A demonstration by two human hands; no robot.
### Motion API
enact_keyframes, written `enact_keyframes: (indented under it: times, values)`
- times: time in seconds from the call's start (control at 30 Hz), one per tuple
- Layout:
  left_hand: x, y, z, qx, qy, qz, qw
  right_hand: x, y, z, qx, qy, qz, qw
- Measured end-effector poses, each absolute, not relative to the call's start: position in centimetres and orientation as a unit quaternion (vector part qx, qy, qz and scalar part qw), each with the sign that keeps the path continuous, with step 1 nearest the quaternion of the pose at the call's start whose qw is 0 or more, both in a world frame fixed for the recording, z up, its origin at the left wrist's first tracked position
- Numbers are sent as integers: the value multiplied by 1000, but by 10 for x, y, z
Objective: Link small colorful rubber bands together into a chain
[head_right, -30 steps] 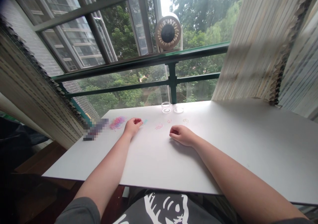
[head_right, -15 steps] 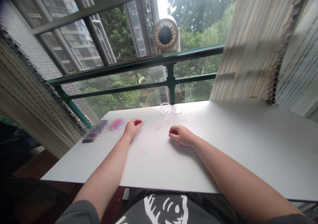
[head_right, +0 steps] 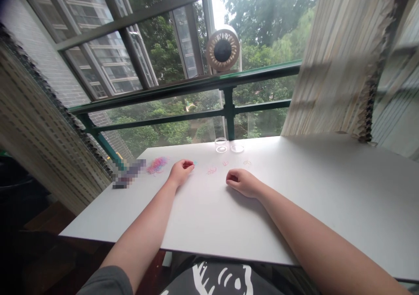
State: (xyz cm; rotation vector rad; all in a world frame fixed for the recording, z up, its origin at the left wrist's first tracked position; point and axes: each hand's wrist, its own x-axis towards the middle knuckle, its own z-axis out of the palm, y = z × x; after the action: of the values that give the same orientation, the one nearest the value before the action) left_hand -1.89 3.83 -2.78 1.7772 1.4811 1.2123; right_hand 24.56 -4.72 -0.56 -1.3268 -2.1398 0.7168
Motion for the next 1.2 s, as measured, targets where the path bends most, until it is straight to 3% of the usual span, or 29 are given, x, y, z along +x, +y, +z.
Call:
enact_keyframes:
  times: [0.53, 0.93, 1.2]
  values:
    - [-16, 6, -8, 728, 565, 329, 206, 247, -48, -5, -492, -797, 261, 234]
    - [-149, 1, -8, 599, 727, 328, 69, 248, -46, -7, -492, -797, 262, 231]
    - [-147, 10, -23, 599, 740, 302, 45, 247, -47, -6, -499, -799, 249, 226]
